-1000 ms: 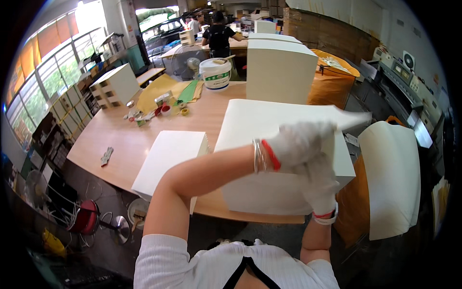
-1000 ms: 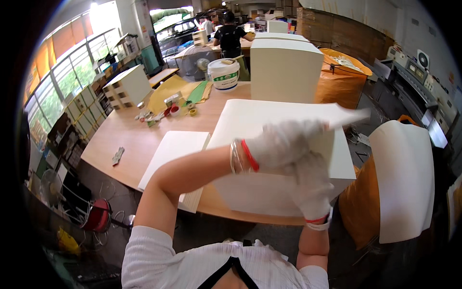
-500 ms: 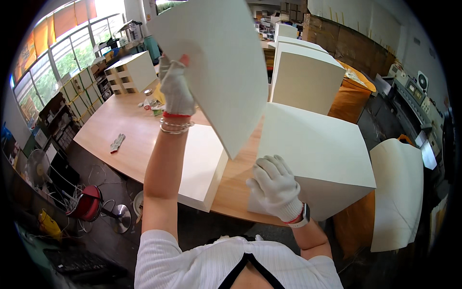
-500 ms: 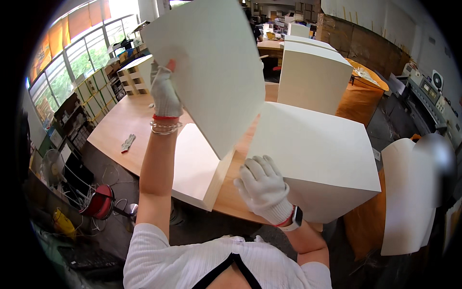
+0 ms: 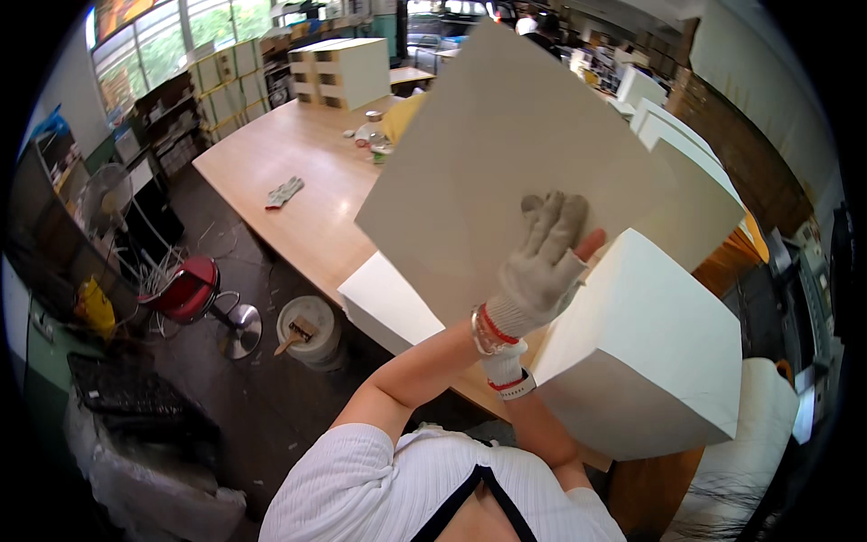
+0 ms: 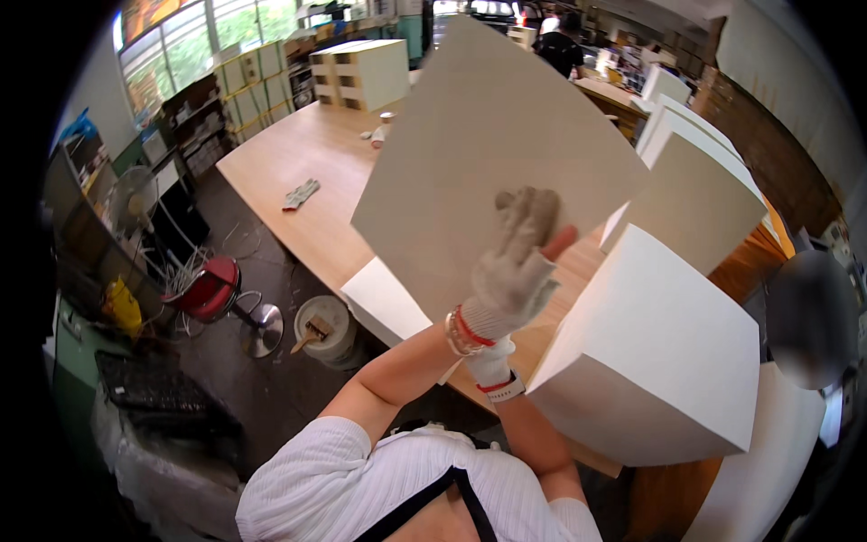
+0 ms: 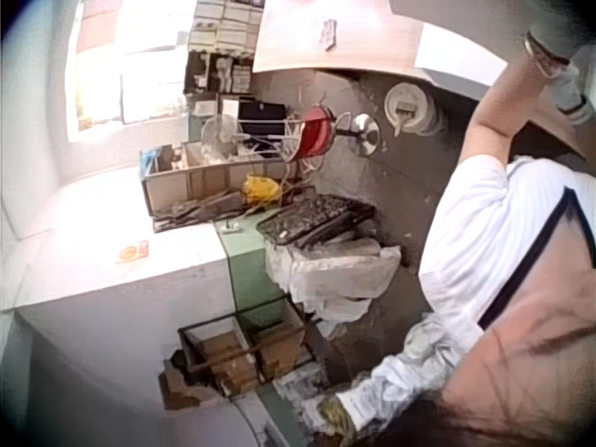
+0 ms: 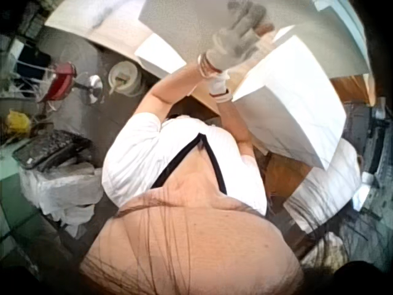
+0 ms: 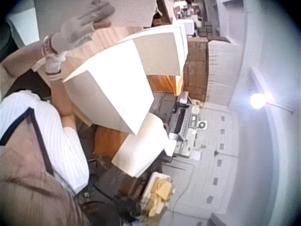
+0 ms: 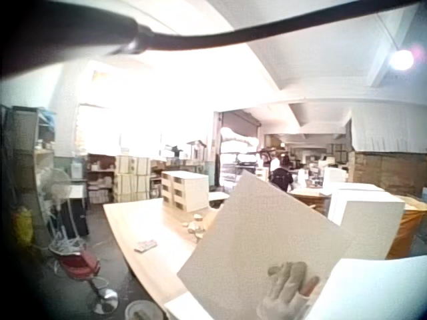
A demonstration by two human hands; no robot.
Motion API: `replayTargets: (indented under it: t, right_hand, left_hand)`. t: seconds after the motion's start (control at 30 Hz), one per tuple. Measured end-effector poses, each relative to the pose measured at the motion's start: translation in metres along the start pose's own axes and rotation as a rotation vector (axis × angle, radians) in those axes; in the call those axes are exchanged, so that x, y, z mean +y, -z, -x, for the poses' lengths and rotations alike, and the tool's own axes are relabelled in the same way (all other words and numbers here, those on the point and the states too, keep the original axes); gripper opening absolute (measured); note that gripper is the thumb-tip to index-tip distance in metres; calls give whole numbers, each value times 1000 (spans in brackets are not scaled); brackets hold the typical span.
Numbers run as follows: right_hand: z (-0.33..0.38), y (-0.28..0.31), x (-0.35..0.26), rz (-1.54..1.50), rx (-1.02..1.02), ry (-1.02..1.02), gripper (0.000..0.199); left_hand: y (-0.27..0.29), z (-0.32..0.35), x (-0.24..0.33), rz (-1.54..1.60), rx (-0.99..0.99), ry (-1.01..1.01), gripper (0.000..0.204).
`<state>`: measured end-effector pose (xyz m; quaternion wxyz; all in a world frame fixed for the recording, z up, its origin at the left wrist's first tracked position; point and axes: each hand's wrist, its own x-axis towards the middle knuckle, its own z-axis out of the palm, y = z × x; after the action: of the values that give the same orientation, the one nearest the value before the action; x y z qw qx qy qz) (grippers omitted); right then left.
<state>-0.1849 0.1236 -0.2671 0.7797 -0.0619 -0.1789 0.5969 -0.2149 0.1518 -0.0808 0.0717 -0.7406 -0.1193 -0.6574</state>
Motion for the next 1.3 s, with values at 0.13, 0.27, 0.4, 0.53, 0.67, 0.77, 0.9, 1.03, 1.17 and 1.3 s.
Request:
replayTargets:
  t: [0.13,0.27,0.4,0.53,0.67,0.77,0.9,1.03,1.17,1.3]
  right_hand:
    - [-15,27,17,777,102,81,37]
    - [-20,26,15,1042,282,-235,40]
    - [-7,29,16,1403,186,-174,55]
    - [27,-21,-8,2018,-190,-147,61]
    - [40,-38,2,2287,-319,-89,59]
    - [39,-26,7,2307,-353,-18,59]
    - [38,-25,10,2308,-353,-14,58]
    - [39,-23,12,2318,-379,49,53]
    - [42,-21,14,2332,-385,94,50]
    - [45,-18,17,2344,-380,129,50]
  left_hand:
    - [5,65,-65,252,-389,216,38]
    - [89,159,-143,74,-414,699,38]
    - [196,241,-212,-300,-537,733,31]
    - [225,217,-197,-59,-684,1145,38]
    - [235,215,-194,124,-619,1208,40]
    - [241,205,-197,190,-618,1438,40]
    - [246,234,-217,190,-582,1213,44]
    - [252,240,-227,317,-586,1325,42]
    - [255,231,-233,336,-657,1374,43]
    - [256,232,-236,310,-675,1392,42]
